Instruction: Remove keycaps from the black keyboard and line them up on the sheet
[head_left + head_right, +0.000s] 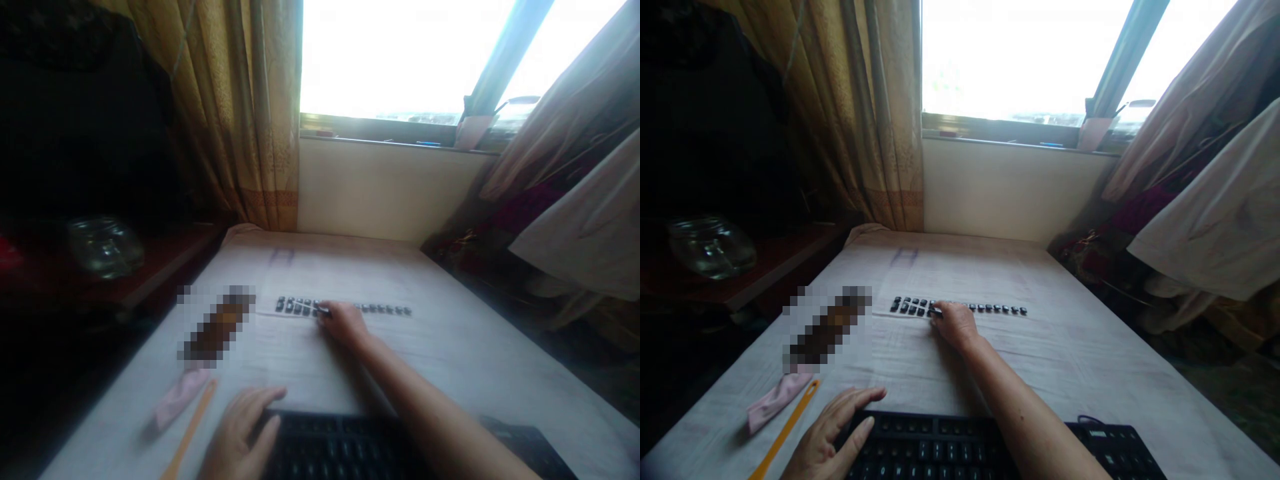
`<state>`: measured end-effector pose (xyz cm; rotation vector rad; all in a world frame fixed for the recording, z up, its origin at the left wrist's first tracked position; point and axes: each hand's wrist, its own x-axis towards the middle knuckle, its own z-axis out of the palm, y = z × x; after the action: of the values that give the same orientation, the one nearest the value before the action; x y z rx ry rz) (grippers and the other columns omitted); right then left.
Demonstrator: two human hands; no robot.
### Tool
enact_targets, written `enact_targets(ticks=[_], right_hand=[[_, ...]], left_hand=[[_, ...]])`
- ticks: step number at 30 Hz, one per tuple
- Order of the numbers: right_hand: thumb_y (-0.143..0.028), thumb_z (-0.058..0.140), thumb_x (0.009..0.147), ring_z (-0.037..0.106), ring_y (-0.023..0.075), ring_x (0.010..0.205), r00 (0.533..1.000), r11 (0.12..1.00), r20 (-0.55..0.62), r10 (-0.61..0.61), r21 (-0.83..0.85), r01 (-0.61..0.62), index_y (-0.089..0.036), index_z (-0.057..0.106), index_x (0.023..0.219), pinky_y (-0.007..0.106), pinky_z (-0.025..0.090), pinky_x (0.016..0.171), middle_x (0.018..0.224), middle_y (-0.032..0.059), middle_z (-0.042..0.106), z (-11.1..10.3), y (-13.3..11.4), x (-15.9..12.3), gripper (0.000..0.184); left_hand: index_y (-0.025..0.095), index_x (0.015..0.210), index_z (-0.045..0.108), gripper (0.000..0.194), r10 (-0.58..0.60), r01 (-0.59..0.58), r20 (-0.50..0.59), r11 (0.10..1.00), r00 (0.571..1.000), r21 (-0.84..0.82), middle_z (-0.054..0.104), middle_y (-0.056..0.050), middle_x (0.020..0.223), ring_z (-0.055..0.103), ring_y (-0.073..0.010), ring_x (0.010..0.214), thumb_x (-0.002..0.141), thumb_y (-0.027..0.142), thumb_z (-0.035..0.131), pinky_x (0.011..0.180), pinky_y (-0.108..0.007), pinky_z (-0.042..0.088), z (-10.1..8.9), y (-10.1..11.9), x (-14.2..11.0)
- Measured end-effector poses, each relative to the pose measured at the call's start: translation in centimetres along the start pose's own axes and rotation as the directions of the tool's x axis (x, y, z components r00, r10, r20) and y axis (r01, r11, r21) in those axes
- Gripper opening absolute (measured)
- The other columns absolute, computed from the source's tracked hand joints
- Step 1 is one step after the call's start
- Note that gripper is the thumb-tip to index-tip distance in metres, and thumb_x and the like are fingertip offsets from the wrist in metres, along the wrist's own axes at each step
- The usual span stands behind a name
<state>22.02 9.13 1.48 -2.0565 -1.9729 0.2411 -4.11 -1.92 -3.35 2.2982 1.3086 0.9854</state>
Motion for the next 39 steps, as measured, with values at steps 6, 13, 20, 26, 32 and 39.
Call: enact_targets(ticks=[6,13,20,26,32,39], right_hand=[[-0.032,0.055,0.089,0.07,0.024,0.089,0.996,0.987,-0.084,0.011,0.161,0.003,-0.023,0.075,0.1,0.03,0.048,0.078,0.094,0.0075,0.077,-1.4,1.2,-0.6,0.025],[-0.061,0.023,0.093,0.06,0.0177,0.057,0.977,0.872,-0.197,0.081,0.489,0.026,-0.014,0.069,0.086,0.028,0.046,0.055,0.063,0.0061,0.065,-3.3,2.6,-3.4,0.066],[-0.073,0.035,0.086,0.035,0.0104,0.044,0.984,0.551,-0.109,0.141,0.834,0.014,-0.017,0.062,0.063,0.024,0.032,0.044,0.048,-0.0043,0.034,-5.5,1.8,-10.5,0.066],[-0.064,0.048,0.086,0.035,0.0083,0.045,0.996,0.55,0.092,-0.004,0.832,-0.075,-0.018,0.056,0.074,0.022,0.032,0.043,0.053,-0.0064,0.039,-5.6,0.8,-13.4,0.048],[-0.042,0.062,0.083,0.059,0.0133,0.066,0.939,0.605,0.275,-0.207,0.791,-0.098,-0.018,0.063,0.085,0.025,0.05,0.062,0.071,-0.0001,0.062,-5.8,0.0,-14.4,0.024],[-0.025,0.061,0.085,0.066,0.0155,0.077,0.939,0.725,0.202,-0.278,0.685,0.068,-0.018,0.069,0.088,0.027,0.053,0.073,0.083,0.0023,0.071,-4.9,-0.5,-14.8,0.01]], left_hand=[[0.034,0.113,0.069,0.028,0.013,-0.013,0.008,1.0,1.0,0.016,0.075,0.001,0.111,0.069,-0.021,0.107,0.087,0.031,0.059,0.095,-0.035,0.055,0.0,-0.2,0.1],[0.034,0.108,0.071,0.025,-0.003,0.003,0.001,1.0,1.0,0.013,0.077,0.001,0.106,0.07,-0.0221,0.105,0.087,0.036,0.058,0.092,-0.036,0.057,-0.1,0.3,0.3],[0.029,0.099,0.074,0.027,-0.126,0.129,0.06,0.991,0.99,-0.033,0.078,-0.002,0.101,0.069,-0.0266,0.105,0.085,0.037,0.053,0.1,-0.051,0.05,-0.6,1.8,0.8],[0.029,0.1,0.074,0.03,-0.213,0.218,0.105,0.975,0.971,-0.033,0.078,-0.001,0.102,0.063,-0.0297,0.115,0.084,0.04,0.052,0.102,-0.053,0.047,-0.9,2.3,0.9],[0.029,0.1,0.073,0.03,-0.196,0.202,0.102,0.978,0.975,-0.058,0.077,-0.001,0.102,0.064,-0.0271,0.112,0.084,0.042,0.052,0.105,-0.049,0.045,-1.0,2.5,1.0],[0.029,0.096,0.073,0.029,-0.203,0.21,0.102,0.975,0.974,-0.068,0.078,-0.001,0.098,0.066,-0.0269,0.109,0.084,0.043,0.051,0.105,-0.05,0.044,-1.1,2.9,1.2]])
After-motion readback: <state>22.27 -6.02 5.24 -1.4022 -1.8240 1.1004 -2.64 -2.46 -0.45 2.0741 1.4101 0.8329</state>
